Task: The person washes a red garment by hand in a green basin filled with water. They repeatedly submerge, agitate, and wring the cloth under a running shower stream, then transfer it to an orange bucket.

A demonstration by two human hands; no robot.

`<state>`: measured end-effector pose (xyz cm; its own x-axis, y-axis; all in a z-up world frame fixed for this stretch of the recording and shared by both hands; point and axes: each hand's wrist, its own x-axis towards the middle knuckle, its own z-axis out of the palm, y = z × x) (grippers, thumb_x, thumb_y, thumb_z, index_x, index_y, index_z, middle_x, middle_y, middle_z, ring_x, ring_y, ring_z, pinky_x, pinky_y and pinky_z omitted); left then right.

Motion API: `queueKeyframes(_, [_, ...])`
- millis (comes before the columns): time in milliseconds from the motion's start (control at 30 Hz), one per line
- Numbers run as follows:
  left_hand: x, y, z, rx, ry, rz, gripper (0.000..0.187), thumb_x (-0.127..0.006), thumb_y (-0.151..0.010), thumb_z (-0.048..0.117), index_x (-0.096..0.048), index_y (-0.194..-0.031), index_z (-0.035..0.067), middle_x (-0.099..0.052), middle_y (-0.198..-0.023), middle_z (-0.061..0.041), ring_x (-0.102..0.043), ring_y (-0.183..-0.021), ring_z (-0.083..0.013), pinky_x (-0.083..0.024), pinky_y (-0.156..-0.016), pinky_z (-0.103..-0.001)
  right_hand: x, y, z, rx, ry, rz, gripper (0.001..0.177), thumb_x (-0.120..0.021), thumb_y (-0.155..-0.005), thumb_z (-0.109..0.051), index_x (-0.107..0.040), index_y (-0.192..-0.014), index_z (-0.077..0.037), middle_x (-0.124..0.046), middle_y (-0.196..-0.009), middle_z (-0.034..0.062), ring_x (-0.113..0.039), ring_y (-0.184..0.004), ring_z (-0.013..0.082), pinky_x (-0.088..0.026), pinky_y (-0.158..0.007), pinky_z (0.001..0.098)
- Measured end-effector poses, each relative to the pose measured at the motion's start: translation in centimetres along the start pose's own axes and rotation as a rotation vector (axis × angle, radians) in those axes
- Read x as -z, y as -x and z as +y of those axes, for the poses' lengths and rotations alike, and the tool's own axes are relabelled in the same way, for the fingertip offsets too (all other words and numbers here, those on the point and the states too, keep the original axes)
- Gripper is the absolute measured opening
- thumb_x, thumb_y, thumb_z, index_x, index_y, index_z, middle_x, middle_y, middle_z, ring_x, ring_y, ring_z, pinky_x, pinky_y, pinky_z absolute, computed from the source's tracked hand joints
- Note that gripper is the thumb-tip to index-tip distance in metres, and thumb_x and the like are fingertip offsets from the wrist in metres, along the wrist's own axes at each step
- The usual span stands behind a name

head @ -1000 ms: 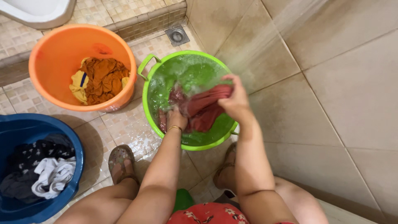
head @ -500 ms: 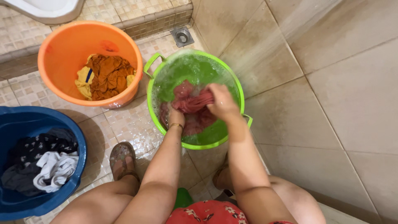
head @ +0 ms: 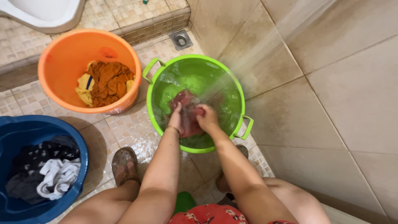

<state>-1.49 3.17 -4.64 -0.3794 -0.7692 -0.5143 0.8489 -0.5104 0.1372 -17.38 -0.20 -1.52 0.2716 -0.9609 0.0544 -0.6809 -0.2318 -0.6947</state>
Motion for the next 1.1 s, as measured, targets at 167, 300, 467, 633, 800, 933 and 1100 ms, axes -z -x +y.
queueKeyframes(167, [-3.5, 1.4, 0.9, 0.046, 0.039, -0.020, 0.074, -0.049, -0.092, 0.062, -0.060, -0.132, 0.000, -0.066, -0.130, -0.020, -0.059, -0.121, -0.0379, -0.043, -0.107, -0.054, 3.1, 3.8, -10.0, 0.398, -0.070, 0.010, 0.044, -0.072, -0.074, -0.011, -0.069, -0.118, -0.014, -0.071, -0.107, 0.0154, -0.071, -0.101, 0.0345, -0.057, -0.089, 0.0427])
queueKeyframes(300, [-3.1, 0.5, 0.7, -0.110, -0.136, 0.014, 0.061, -0.051, -0.096, 0.050, -0.065, -0.126, 0.000, -0.068, -0.124, -0.019, -0.062, -0.115, -0.0361, -0.047, -0.104, -0.052, 2.6, 4.4, -10.6, 0.494, 0.177, 0.081, 0.055, -0.080, -0.070, -0.025, -0.067, -0.120, -0.007, -0.068, -0.092, 0.0178, -0.068, -0.088, 0.0388, -0.051, -0.082, 0.0513])
queueKeyframes(467, [-0.2, -4.3, -3.2, -0.548, -0.576, 0.197, 0.046, -0.053, -0.100, 0.037, -0.070, -0.119, -0.001, -0.072, -0.117, -0.018, -0.065, -0.108, -0.0338, -0.052, -0.100, -0.050, 1.9, 0.5, -0.2, 0.020, -0.020, 0.250, 0.042, -0.058, -0.090, -0.022, -0.059, -0.130, -0.011, -0.068, -0.123, 0.0216, -0.065, -0.109, 0.0447, -0.053, -0.095, 0.0491])
queueKeyframes(633, [0.2, -4.1, -2.5, -0.422, -1.007, 0.400, 0.056, -0.049, -0.101, 0.048, -0.055, -0.140, 0.008, -0.056, -0.144, -0.014, -0.051, -0.137, -0.0294, -0.037, -0.115, -0.042, -0.7, 0.4, 4.1, 0.018, 0.531, 0.030, 0.039, -0.064, -0.093, -0.012, -0.057, -0.132, -0.012, -0.063, -0.128, 0.0217, -0.059, -0.120, 0.0427, -0.047, -0.101, 0.0542])
queueKeyframes(800, [1.1, -5.0, -3.5, -0.323, -1.495, 0.606, 0.058, -0.068, -0.091, 0.040, -0.054, -0.140, 0.013, -0.023, -0.159, -0.027, -0.032, -0.140, -0.0455, -0.029, -0.114, -0.048, -1.5, 1.4, 6.0, -0.252, 0.572, -0.367, 0.039, -0.074, -0.082, -0.014, -0.062, -0.119, -0.018, -0.064, -0.124, 0.0167, -0.058, -0.122, 0.0372, -0.042, -0.100, 0.0586])
queueKeyframes(933, [3.2, -6.3, -3.0, -0.352, -1.629, 0.523, 0.047, -0.066, -0.089, 0.025, -0.066, -0.132, 0.009, -0.046, -0.149, -0.029, -0.056, -0.125, -0.0458, -0.042, -0.111, -0.044, -1.2, -0.6, 7.5, -0.392, 0.326, -0.251, 0.051, -0.077, -0.077, -0.011, -0.060, -0.125, -0.012, -0.066, -0.115, 0.0216, -0.063, -0.109, 0.0371, -0.052, -0.094, 0.0470])
queueKeyframes(1100, [3.6, -6.8, -0.5, -0.521, -1.519, 0.540, 0.035, -0.070, -0.092, 0.029, -0.074, -0.121, 0.009, -0.070, -0.121, -0.022, -0.066, -0.116, -0.0381, -0.049, -0.107, -0.041, 8.4, -2.6, 0.0, -0.184, -0.302, -0.051, 0.041, -0.073, -0.070, 0.007, -0.064, -0.107, -0.008, -0.070, -0.093, 0.0037, -0.066, -0.084, 0.0132, -0.056, -0.074, 0.0278])
